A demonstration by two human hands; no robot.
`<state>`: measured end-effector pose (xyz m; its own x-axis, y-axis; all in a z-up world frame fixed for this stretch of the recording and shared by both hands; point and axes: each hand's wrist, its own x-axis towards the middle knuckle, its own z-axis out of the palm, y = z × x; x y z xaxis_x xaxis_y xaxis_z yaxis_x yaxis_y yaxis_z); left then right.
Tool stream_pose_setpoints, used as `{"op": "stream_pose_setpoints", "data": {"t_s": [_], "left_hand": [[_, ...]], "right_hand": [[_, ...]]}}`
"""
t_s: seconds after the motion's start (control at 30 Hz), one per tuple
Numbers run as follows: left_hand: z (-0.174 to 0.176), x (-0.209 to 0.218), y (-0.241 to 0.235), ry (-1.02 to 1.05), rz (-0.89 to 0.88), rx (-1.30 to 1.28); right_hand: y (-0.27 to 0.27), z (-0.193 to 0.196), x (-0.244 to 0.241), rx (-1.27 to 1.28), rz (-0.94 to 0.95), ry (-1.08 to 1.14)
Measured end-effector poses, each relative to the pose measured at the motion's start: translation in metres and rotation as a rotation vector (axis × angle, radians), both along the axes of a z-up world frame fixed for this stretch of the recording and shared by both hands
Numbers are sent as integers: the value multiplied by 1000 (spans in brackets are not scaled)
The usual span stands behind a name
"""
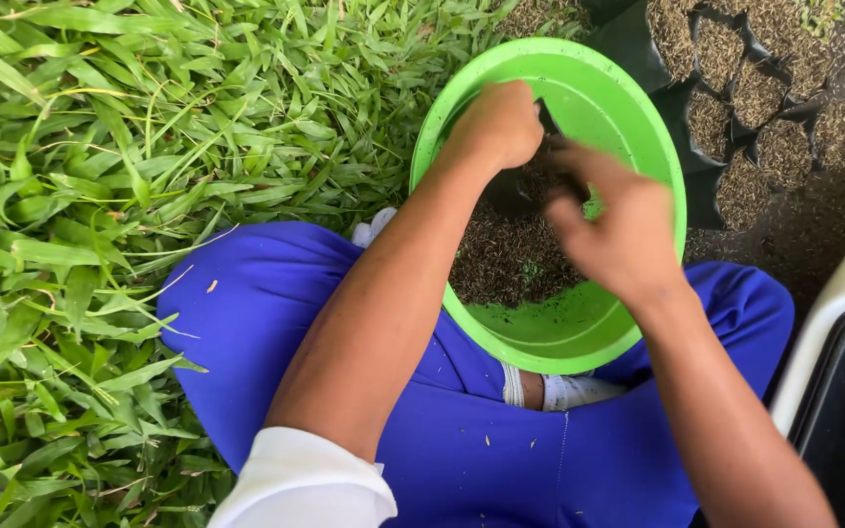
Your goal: The person sits on the grass and fills black plastic nursery bags with soil from a green basin. They scoop soil with their hands, pack it into the bags, and place the filled bags on the ground beside them.
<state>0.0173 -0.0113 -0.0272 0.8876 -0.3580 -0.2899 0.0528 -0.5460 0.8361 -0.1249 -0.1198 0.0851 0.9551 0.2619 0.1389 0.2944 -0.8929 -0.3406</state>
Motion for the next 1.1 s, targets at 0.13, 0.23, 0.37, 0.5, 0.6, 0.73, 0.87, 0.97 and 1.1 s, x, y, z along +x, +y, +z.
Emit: {"op": "stream_pose_setpoints", "data": {"t_s": [0.13,0.23,0.37,0.5,0.6,0.73,0.87,0.97,1.1], "left_hand": [[34,3,-5,-150,122,-90],[51,6,-8,-373,185,-114],[56,5,-2,-547,266,-225],[57,4,9,-512,296,-196],[72,10,10,-496,368,-296],[96,4,11,-415,308,-374],[112,2,37,-272,249,-414],[115,10,46,-301,286,-481],[106,8,22,-470,290,-482]], "right_hand": [[-43,-7,-14,279,-359,28],[-58,-38,-2,122,-470,507],[-24,-81,5,58,-310,643],[-11,-75,-25,7,50,634],[-27,-69,9,6,-149,547],[-5,-110,32,182,-92,457],[7,-102,-9,345,256,642],[-11,-82,2,222,379,574],[-19,-130,49,104,169,615]]}}
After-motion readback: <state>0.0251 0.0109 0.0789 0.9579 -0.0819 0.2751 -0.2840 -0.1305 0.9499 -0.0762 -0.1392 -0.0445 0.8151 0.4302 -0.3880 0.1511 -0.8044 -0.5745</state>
